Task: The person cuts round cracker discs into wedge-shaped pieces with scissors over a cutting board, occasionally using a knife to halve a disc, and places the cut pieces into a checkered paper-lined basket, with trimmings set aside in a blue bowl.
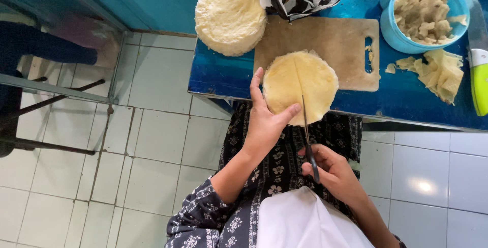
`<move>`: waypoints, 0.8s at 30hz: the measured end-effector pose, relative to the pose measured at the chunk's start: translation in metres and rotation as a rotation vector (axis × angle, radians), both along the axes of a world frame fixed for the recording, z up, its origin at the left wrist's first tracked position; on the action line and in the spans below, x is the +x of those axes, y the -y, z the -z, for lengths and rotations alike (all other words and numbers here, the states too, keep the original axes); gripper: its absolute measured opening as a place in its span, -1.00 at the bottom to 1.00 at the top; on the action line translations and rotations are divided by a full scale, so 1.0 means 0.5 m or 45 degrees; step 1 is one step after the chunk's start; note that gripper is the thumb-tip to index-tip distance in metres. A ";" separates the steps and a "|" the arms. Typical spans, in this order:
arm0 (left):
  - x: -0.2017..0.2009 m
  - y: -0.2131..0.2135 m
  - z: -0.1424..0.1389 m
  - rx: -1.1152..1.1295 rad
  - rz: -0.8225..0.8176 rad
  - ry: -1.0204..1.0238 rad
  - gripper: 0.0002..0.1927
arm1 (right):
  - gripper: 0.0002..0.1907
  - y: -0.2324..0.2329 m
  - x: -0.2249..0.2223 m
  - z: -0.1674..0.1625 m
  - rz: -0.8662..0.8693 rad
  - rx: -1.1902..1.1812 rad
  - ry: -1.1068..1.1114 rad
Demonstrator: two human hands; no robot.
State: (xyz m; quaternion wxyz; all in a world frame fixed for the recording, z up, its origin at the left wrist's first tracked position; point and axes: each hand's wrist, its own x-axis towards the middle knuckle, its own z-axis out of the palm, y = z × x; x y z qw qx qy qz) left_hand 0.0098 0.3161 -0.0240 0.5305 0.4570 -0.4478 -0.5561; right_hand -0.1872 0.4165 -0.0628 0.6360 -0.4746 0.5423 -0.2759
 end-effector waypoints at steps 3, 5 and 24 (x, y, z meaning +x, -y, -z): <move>0.005 0.003 0.008 0.033 0.026 -0.011 0.09 | -0.53 0.008 0.000 0.015 -0.059 -0.074 0.109; 0.007 0.007 0.011 0.030 0.049 -0.007 0.09 | -0.46 0.018 0.002 0.023 -0.067 -0.099 0.160; 0.030 0.017 0.017 0.032 0.100 -0.125 0.07 | -0.52 0.013 0.038 0.040 0.061 -0.095 0.116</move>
